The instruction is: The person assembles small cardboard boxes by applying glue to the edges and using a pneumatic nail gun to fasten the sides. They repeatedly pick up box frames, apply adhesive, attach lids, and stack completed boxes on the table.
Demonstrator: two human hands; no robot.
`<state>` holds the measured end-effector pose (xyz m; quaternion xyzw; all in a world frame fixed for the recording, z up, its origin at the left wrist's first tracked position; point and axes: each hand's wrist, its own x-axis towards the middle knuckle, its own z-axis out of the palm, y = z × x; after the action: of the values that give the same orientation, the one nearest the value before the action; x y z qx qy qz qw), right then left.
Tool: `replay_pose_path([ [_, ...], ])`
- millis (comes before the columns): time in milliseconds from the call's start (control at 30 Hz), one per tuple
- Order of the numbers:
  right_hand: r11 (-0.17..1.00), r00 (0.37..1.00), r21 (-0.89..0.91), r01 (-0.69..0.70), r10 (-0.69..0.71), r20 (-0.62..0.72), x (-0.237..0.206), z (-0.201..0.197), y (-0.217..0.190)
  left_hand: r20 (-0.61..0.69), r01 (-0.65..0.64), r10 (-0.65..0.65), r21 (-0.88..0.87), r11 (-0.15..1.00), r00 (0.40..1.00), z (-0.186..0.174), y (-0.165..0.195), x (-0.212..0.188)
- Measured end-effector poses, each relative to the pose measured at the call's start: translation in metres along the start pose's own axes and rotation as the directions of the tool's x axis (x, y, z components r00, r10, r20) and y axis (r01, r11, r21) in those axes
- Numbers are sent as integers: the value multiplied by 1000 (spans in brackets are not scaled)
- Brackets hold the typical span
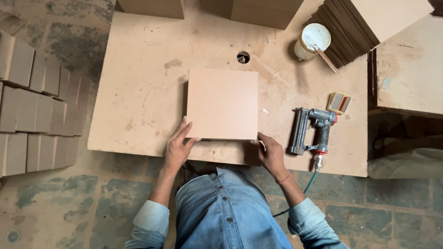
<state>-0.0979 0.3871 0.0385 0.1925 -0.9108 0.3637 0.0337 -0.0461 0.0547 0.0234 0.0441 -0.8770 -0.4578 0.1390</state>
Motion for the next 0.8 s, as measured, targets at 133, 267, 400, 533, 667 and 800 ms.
replay_pose_path([
  [133,999,999,43,17,-15,-35,-1,4,10,-10,17,-17,4,1000,1000,2,-1,1],
  [267,997,998,79,25,-19,-66,-1,5,12,11,37,-37,23,999,999,1,0,3],
  [400,995,999,96,2,1,-37,4,2,11,12,30,-31,40,999,999,0,0,5],
  [533,929,957,-249,274,-288,-23,10,-31,40,25,3,-4,65,998,1000,-3,0,8],
  [667,741,933,-585,-331,167,-318,-14,-82,101,40,-20,18,49,999,999,-9,2,10],
  [800,746,759,-200,-636,556,-339,-27,-91,153,56,6,-7,11,1000,998,-11,1,9],
])
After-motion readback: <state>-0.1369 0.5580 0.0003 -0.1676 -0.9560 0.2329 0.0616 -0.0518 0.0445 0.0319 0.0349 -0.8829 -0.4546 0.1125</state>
